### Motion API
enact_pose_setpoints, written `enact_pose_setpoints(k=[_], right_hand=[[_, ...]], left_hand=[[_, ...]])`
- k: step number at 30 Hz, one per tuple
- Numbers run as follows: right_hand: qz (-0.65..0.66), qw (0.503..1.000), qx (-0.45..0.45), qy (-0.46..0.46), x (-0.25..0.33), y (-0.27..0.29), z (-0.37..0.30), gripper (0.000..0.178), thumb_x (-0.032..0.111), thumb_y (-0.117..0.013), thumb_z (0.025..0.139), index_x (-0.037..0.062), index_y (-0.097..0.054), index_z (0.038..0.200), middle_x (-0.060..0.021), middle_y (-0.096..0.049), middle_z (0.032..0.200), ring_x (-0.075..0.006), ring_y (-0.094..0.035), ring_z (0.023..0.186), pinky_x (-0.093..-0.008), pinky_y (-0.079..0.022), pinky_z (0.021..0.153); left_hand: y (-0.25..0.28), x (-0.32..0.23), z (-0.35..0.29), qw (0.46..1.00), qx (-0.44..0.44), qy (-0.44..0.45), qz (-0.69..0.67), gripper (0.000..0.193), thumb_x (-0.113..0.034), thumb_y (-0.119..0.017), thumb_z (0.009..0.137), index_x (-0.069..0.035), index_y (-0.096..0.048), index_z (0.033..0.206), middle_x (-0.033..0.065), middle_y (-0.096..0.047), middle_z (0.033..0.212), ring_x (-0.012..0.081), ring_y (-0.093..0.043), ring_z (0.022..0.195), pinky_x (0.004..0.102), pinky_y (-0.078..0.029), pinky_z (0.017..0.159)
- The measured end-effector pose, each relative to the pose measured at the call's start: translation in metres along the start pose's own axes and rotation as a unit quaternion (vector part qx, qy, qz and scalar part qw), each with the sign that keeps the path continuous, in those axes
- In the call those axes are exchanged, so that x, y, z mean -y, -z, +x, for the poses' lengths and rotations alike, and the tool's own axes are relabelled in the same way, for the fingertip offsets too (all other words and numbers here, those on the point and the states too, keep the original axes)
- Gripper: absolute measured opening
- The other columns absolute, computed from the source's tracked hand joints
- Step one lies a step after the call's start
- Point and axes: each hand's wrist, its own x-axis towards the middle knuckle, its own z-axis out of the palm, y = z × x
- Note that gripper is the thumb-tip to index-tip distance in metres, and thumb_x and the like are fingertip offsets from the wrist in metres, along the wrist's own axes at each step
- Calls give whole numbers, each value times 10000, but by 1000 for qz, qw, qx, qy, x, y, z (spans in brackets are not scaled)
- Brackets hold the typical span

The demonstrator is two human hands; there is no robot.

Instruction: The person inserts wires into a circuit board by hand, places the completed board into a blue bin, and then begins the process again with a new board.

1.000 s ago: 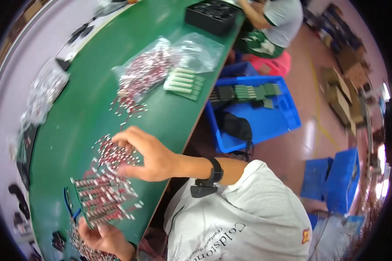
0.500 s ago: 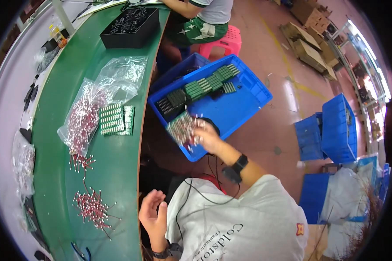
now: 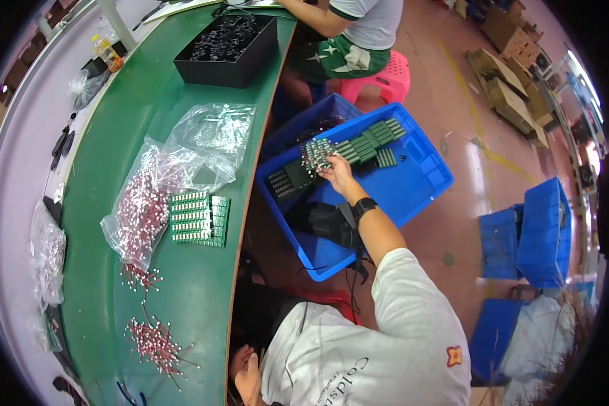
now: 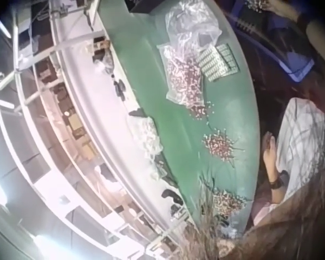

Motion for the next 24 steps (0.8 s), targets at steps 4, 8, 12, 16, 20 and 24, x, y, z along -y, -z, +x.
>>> enact_pose_setpoints(k=[4,8,12,16,20,24], right_hand=[[-49,995,-90,-4,19,17,52,220,239,-512,957,80,-573,1097,-98,-658,918,-238,-655,728,-362,-553,632],[12,996,-87,30,50,-6,75,385,330,-581,941,36,-570,1189,-169,-648,962,-267,-672,802,-379,-558,670],[-180,974,-140,14,45,-29,65,560,311,-611,923,10,-485,1377,-205,-640,1116,-269,-692,926,-382,-549,713],[-246,953,8,176,50,-3,23,212,79,-457,932,5,-652,962,-73,-644,782,-144,-618,678,-260,-503,622],[-174,962,153,141,51,-92,-73,173,47,-476,909,1,-637,865,-56,-624,744,-125,-588,634,-246,-488,598],[-321,850,325,262,83,-172,-186,189,136,-543,923,-8,-637,1001,-72,-608,775,-151,-580,676,-275,-474,644]], left_hand=[[8,26,13,999,4,16,-47,351,-3,-621,875,22,-601,1225,128,-673,1074,177,-648,945,257,-493,871],[15,124,63,940,117,-219,-234,367,-6,-637,867,21,-594,1231,131,-669,1075,180,-647,949,259,-503,856],[0,8,7,999,8,47,6,347,-31,-636,888,39,-590,1226,159,-666,1092,205,-645,991,304,-509,880],[-10,-3,14,999,38,-7,19,382,-12,-653,867,28,-586,1240,158,-667,1100,198,-653,989,279,-525,865],[7,28,10,999,43,-3,23,419,-22,-657,867,29,-566,1273,169,-659,1120,216,-651,1005,290,-526,881],[2,14,12,997,71,1,35,412,-73,-654,888,40,-564,1274,169,-658,1137,224,-640,1042,327,-513,914]])
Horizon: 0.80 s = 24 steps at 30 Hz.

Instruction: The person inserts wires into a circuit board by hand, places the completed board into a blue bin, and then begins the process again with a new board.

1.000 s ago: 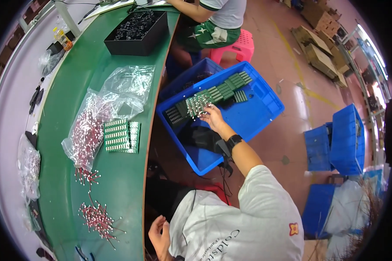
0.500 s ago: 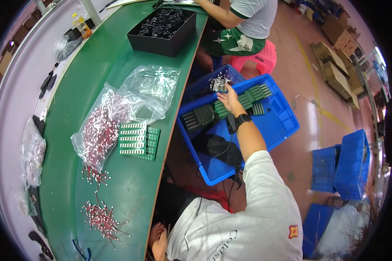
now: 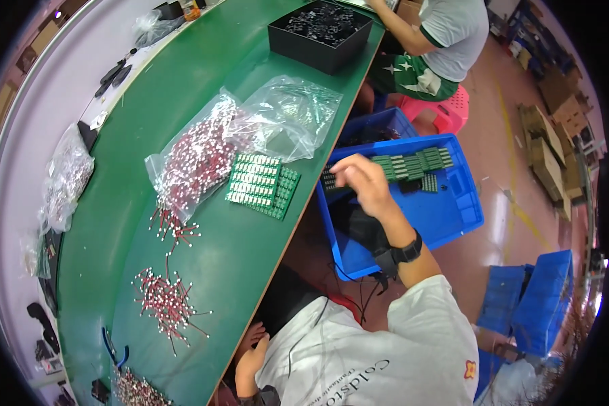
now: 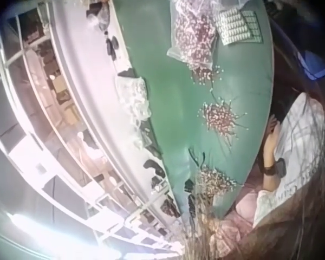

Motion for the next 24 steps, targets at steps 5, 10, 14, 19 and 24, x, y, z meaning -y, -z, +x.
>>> enact_pose_setpoints(k=[5,10,14,19,24], right_hand=[[-312,916,149,203,48,-75,34,526,334,-772,780,32,-617,1183,-186,-585,1193,-365,-540,1131,-440,-441,981],[-459,864,162,129,51,-99,42,748,406,-796,706,55,-550,1320,-229,-544,1301,-414,-512,1193,-453,-416,1025],[-433,881,137,132,56,-103,42,703,309,-771,711,39,-547,1321,-199,-576,1271,-382,-528,1189,-437,-425,1017],[-426,882,161,122,60,-112,42,767,344,-805,687,29,-537,1333,-186,-579,1262,-373,-538,1178,-426,-431,1011],[-469,863,139,122,54,-123,37,776,345,-810,681,33,-535,1336,-191,-569,1262,-374,-549,1148,-430,-440,992]], left_hand=[[4,-29,-19,998,27,-32,37,410,-111,-659,896,19,-579,1277,154,-662,1149,232,-637,1061,343,-500,925],[30,-72,-57,988,89,-117,47,438,-128,-695,872,2,-592,1277,167,-659,1172,255,-639,1070,343,-488,937],[65,-105,-93,959,176,-223,-7,475,-169,-739,836,22,-608,1250,178,-660,1199,312,-652,1056,380,-493,936],[99,-102,-111,964,38,-253,-73,449,-136,-751,791,46,-637,1185,182,-693,1102,285,-670,1006,373,-501,924],[98,-102,-108,963,-127,-239,-12,364,-35,-702,779,18,-664,1137,148,-717,999,254,-687,944,342,-519,876]])
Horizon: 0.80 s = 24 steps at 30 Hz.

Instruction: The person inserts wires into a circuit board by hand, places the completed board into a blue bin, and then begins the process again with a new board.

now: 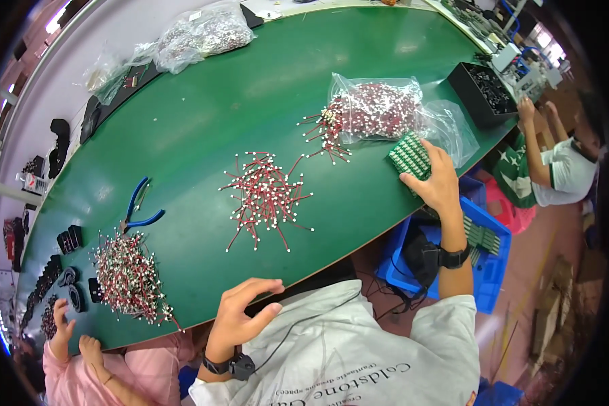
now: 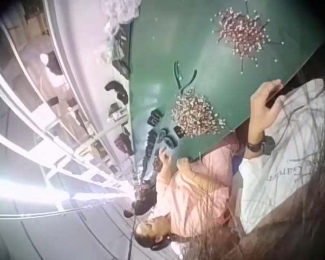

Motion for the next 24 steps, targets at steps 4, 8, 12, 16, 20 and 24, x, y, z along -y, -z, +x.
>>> enact_pose_setpoints(k=[4,8,12,16,20,24], right_hand=[[14,997,-71,5,5,-3,4,702,245,-777,702,23,-536,1323,-195,-579,1239,-369,-562,1134,-419,-445,985],[27,986,-158,38,9,3,7,670,203,-775,719,14,-538,1317,-182,-588,1244,-328,-575,1141,-391,-449,976],[123,975,-175,56,30,-1,8,688,151,-796,698,10,-537,1320,-170,-588,1249,-313,-583,1127,-390,-452,973],[123,972,-167,109,52,-2,-1,749,194,-846,640,16,-547,1302,-202,-568,1290,-386,-544,1194,-441,-421,1037],[170,965,-141,138,68,-7,-1,742,190,-825,641,11,-549,1305,-200,-556,1322,-352,-550,1216,-410,-415,1050],[184,964,-117,154,83,-16,-3,765,223,-838,625,20,-554,1306,-200,-548,1336,-361,-545,1227,-418,-417,1048]], left_hand=[[3,8,3,998,-37,-29,47,357,-24,-712,766,4,-667,1119,140,-713,1017,286,-686,950,361,-520,890],[9,5,36,961,-25,-163,221,437,-80,-731,784,-30,-626,1206,170,-614,1241,367,-564,1179,454,-454,1005],[5,-3,88,898,54,-209,383,566,-242,-711,841,-70,-527,1348,196,-428,1460,427,-375,1362,564,-356,1083],[6,33,110,858,-30,-80,506,591,-259,-698,850,-82,-501,1378,196,-366,1508,441,-341,1384,609,-342,1079],[-8,36,116,869,-7,-223,442,399,-55,-648,822,-73,-621,1220,168,-544,1311,416,-487,1249,501,-479,955],[-1,40,133,909,-132,-239,314,326,84,-605,759,-48,-667,1050,120,-612,936,308,-603,909,378,-524,776]])
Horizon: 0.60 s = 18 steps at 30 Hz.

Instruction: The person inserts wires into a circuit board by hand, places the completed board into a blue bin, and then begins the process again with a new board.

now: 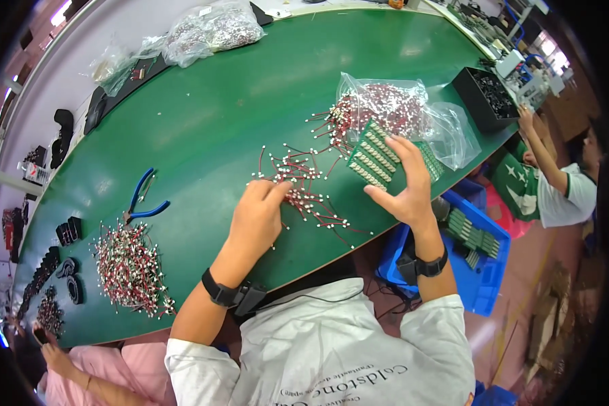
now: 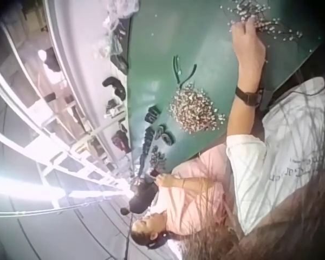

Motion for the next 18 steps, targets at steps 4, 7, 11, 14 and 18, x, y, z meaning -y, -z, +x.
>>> enact_pose_setpoints(k=[4,7,11,14,18], right_hand=[[63,998,25,9,1,-22,-5,765,253,-853,635,23,-558,1302,-197,-555,1313,-355,-551,1214,-413,-422,1044],[129,991,43,-2,7,-40,-1,769,263,-859,637,20,-558,1302,-197,-568,1295,-351,-556,1209,-411,-425,1040],[161,985,50,45,26,-44,17,761,269,-859,642,24,-561,1297,-202,-555,1320,-358,-554,1207,-423,-428,1038],[212,953,109,185,52,-34,23,781,264,-860,620,52,-558,1308,-197,-540,1348,-374,-557,1191,-452,-439,1026],[227,919,186,262,96,-46,0,695,261,-824,626,90,-572,1251,-182,-534,1345,-359,-560,1181,-481,-467,967]], left_hand=[[14,12,3,999,-34,24,34,187,59,-627,761,-41,-676,912,116,-618,872,310,-611,851,398,-519,727],[29,19,5,995,-49,39,78,187,48,-633,768,-34,-679,930,126,-622,912,319,-611,859,402,-520,731],[55,5,1,992,-47,64,93,259,35,-639,811,-25,-681,1059,152,-641,1096,326,-624,996,401,-516,850],[60,-13,-19,957,-42,184,-222,350,-98,-615,876,-24,-599,1218,174,-606,1235,335,-607,1109,430,-512,919],[48,-22,-69,474,136,278,-824,729,-503,-502,948,-66,-320,1502,232,-455,1441,442,-534,1242,574,-530,932]])
